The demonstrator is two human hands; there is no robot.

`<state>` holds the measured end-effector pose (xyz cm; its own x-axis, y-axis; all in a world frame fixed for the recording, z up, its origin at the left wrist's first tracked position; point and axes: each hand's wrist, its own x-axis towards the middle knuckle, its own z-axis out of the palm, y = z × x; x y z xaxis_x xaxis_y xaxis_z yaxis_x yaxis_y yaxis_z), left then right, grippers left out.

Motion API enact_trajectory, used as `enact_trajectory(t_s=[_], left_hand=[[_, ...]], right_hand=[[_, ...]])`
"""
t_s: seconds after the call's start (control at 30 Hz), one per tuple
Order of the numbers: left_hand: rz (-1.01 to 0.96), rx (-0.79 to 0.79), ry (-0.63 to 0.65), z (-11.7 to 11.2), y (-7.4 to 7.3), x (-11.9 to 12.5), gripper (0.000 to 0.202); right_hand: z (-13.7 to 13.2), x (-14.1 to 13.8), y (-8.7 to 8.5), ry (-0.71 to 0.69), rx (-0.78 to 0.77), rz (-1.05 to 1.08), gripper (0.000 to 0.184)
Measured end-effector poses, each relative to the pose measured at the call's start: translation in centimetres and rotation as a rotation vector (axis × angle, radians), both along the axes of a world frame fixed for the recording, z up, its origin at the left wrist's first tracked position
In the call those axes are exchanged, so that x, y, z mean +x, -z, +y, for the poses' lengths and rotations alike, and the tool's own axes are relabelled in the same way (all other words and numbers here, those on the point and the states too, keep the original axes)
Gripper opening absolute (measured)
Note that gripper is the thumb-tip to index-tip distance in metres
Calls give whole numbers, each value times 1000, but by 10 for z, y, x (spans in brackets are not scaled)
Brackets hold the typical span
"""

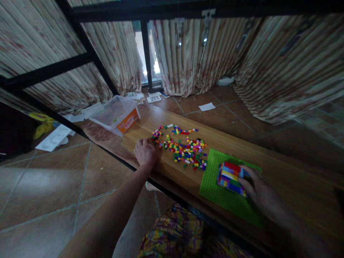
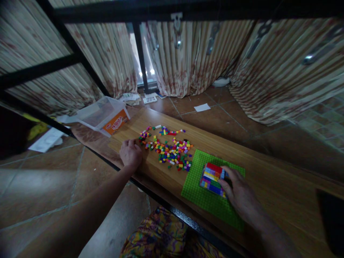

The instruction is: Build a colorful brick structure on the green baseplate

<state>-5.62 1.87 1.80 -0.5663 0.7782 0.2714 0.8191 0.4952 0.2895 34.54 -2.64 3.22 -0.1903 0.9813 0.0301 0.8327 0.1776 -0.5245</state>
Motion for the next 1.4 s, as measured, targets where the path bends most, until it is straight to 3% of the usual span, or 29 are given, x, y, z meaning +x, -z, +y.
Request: enact_trajectory(t_s=[0.37,1.07,1.4], left_hand=[[-16,-18,4,-1,-4,1,29],[12,10,-7,1,1,-1,29],[15,25,-1,2,5,-3,28]], right_hand=[[1,4,-8,-58,-44,-6,51],[18,5,-26,-171,-111,-141,50],[13,5,-20,-159,-107,-89,58]])
